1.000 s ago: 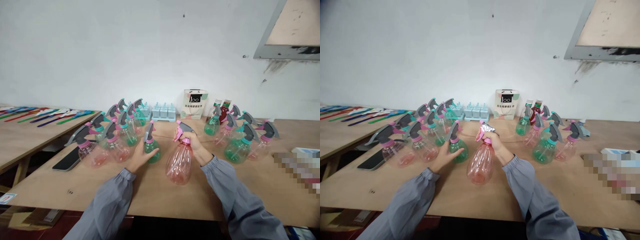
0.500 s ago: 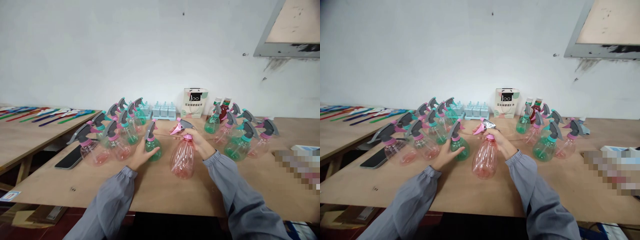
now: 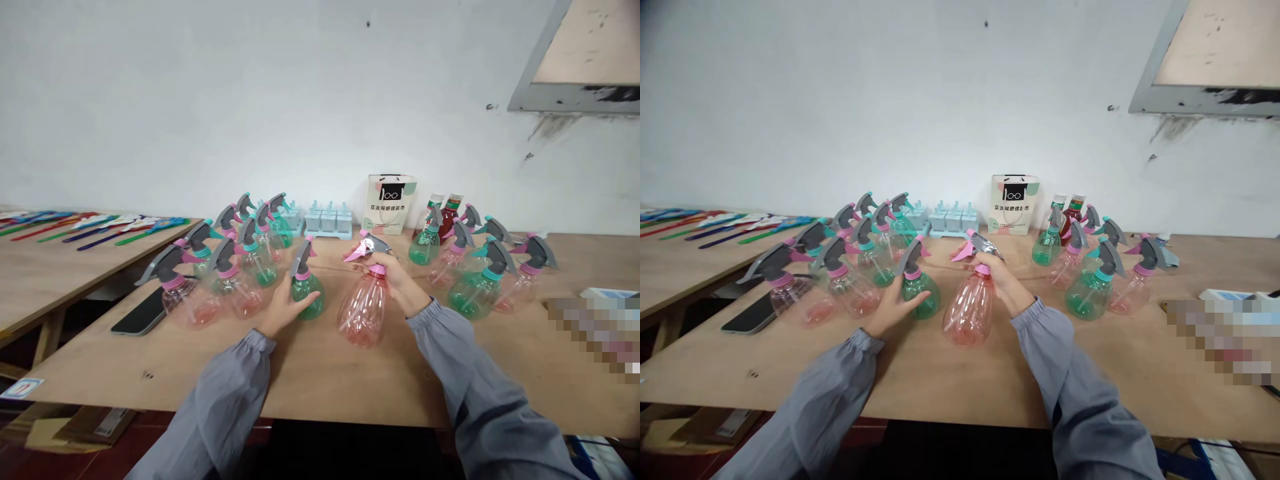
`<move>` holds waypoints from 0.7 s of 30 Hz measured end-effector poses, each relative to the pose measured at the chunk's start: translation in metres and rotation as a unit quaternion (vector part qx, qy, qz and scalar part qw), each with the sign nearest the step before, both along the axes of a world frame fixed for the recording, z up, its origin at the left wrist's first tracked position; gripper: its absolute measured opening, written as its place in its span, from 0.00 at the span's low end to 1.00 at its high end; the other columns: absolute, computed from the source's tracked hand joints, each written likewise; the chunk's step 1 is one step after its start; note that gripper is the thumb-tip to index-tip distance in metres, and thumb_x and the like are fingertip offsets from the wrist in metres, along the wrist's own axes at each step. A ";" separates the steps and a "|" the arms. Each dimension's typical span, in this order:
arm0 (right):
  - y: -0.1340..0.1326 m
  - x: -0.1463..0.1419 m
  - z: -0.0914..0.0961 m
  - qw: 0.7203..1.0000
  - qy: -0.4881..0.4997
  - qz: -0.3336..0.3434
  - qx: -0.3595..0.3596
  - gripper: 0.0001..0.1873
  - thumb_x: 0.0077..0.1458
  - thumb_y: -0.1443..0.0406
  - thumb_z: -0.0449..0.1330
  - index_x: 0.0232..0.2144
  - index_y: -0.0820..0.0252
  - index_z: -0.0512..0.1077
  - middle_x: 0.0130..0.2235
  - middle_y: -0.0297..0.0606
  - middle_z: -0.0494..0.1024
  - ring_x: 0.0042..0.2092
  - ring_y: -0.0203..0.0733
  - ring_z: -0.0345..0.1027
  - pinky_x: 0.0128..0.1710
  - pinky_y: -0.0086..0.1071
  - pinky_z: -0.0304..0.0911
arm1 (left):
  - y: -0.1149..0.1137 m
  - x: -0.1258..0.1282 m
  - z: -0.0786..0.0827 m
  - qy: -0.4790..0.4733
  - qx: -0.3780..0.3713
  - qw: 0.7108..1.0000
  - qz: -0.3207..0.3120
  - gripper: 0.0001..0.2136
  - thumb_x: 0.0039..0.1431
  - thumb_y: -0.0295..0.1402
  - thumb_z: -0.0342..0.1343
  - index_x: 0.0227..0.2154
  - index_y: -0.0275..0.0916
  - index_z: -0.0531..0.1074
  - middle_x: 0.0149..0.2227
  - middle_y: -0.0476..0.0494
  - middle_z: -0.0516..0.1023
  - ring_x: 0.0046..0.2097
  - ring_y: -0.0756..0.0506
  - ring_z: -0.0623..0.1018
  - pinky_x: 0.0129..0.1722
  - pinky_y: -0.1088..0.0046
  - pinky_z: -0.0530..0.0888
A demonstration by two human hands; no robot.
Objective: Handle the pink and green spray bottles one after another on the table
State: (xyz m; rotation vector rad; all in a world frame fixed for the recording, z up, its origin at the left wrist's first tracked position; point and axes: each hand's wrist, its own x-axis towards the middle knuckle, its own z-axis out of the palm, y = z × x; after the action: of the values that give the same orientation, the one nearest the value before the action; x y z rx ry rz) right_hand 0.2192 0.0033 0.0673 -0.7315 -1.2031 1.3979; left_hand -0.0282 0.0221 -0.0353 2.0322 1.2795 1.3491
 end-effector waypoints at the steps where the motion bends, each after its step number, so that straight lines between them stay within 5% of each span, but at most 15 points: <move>1: -0.001 0.000 0.001 1.000 0.001 0.001 0.009 0.07 0.31 0.67 0.58 0.21 0.58 0.72 0.24 0.35 0.76 0.28 0.39 0.68 0.24 0.29 0.58 | 0.000 0.000 0.000 0.000 0.001 1.000 -0.001 0.33 0.52 0.48 0.64 0.58 0.40 0.64 0.52 0.37 0.78 0.54 0.36 0.79 0.55 0.57 0.74; 7: 0.000 0.001 -0.002 0.998 -0.068 -0.020 0.002 0.06 0.31 0.66 0.58 0.19 0.58 0.72 0.20 0.32 0.70 0.24 0.36 0.61 0.23 0.29 0.54 | -0.001 0.001 0.002 -0.004 -0.004 1.000 -0.007 0.32 0.53 0.48 0.63 0.57 0.39 0.64 0.53 0.37 0.78 0.54 0.37 0.78 0.55 0.58 0.74; 12: 0.002 0.000 -0.002 0.996 -0.065 -0.032 0.046 0.10 0.34 0.65 0.59 0.24 0.57 0.75 0.27 0.34 0.77 0.29 0.37 0.67 0.28 0.30 0.59 | -0.001 0.001 0.002 -0.006 -0.001 1.000 -0.007 0.35 0.53 0.47 0.64 0.60 0.39 0.62 0.56 0.37 0.76 0.57 0.36 0.77 0.57 0.57 0.72; 16: -0.001 0.001 0.002 0.996 -0.067 -0.042 0.045 0.07 0.33 0.65 0.58 0.21 0.57 0.73 0.26 0.34 0.77 0.25 0.35 0.60 0.23 0.29 0.55 | 0.000 0.001 0.002 -0.004 -0.007 1.000 -0.011 0.36 0.53 0.47 0.64 0.62 0.40 0.61 0.57 0.36 0.76 0.58 0.36 0.76 0.58 0.56 0.71; 18: 0.000 0.003 -0.001 0.993 -0.080 -0.068 0.047 0.06 0.34 0.65 0.57 0.20 0.58 0.73 0.26 0.35 0.76 0.23 0.34 0.57 0.22 0.29 0.53 | -0.001 0.001 0.002 -0.005 -0.009 1.000 -0.009 0.36 0.53 0.48 0.64 0.61 0.39 0.61 0.56 0.36 0.76 0.57 0.36 0.77 0.58 0.56 0.72; 21: 0.008 0.009 -0.008 0.974 -0.144 -0.140 0.104 0.07 0.41 0.65 0.59 0.25 0.56 0.76 0.31 0.34 0.78 0.28 0.37 0.64 0.26 0.30 0.60 | -0.001 0.002 0.003 -0.008 -0.008 1.000 -0.003 0.33 0.52 0.48 0.64 0.58 0.39 0.63 0.53 0.37 0.78 0.55 0.36 0.78 0.56 0.57 0.73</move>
State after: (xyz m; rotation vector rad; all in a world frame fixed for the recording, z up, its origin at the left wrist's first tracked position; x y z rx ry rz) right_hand 0.2286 0.0109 0.0595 -0.9370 -1.3853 0.9393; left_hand -0.0263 0.0208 -0.0326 2.0086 1.2722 1.3469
